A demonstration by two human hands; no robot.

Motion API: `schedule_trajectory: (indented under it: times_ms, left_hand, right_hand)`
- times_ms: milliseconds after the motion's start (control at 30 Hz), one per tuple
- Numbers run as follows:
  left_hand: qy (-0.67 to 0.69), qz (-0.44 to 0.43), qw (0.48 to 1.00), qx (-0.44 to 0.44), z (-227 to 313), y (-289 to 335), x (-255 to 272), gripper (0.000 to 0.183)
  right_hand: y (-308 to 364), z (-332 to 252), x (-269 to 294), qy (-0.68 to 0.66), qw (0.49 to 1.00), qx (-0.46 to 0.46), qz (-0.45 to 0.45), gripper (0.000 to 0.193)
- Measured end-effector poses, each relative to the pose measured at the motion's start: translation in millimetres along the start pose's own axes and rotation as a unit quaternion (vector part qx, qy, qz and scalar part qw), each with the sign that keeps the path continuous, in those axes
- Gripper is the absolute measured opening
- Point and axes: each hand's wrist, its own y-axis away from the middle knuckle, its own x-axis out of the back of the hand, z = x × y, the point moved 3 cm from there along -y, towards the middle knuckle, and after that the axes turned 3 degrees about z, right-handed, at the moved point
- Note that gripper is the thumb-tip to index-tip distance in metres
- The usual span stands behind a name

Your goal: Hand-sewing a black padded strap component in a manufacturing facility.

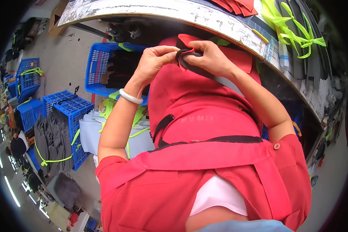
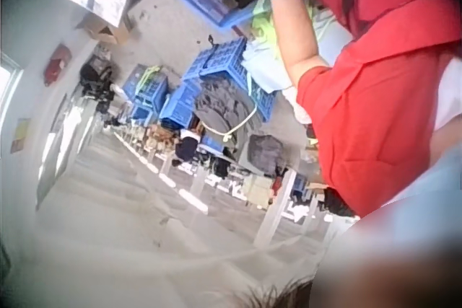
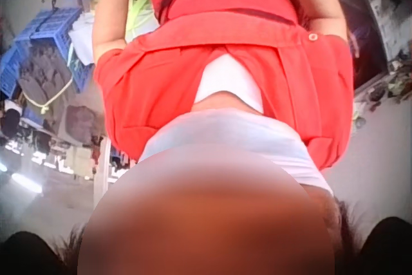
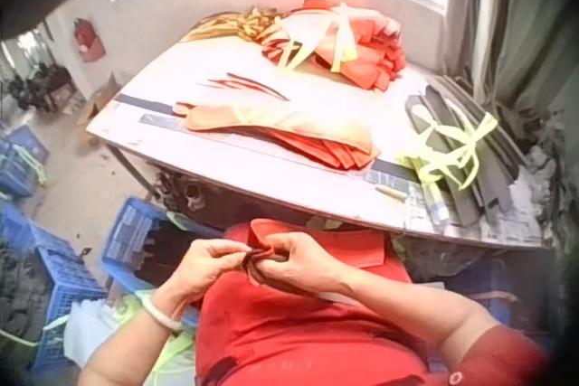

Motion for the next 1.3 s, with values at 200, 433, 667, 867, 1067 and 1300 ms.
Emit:
schedule_trajectory:
  times_ms: [200,433,667,867,1067,1300]
  left_hand:
    - [-0.009,-0.074,0.997,-0.005,5,2,-3,0.016]
    - [-0.099,-0.103,0.988,-0.054,-17,23,-82,0.007]
    - [-0.199,0.132,0.960,-0.145,-31,-16,-15,0.010]
    - [-0.113,-0.057,0.986,-0.112,-29,-6,-68,0.005]
    - [0.059,0.013,0.998,0.028,-40,4,-5,0.023]
    - [0.169,-0.053,0.900,-0.398,116,61,-47,0.078]
  right_hand:
    - [7,1,-4,-0.013,1.000,0.018,-0.006,0.021]
    - [-22,64,-9,0.258,0.947,0.046,0.188,0.028]
    - [-17,37,-18,0.229,0.955,0.075,0.174,0.025]
    - [-48,71,-3,0.293,0.939,0.004,0.181,0.028]
    - [-28,-9,13,0.158,0.969,0.097,0.163,0.029]
    - [21,-152,-2,-0.144,0.981,0.129,-0.010,0.032]
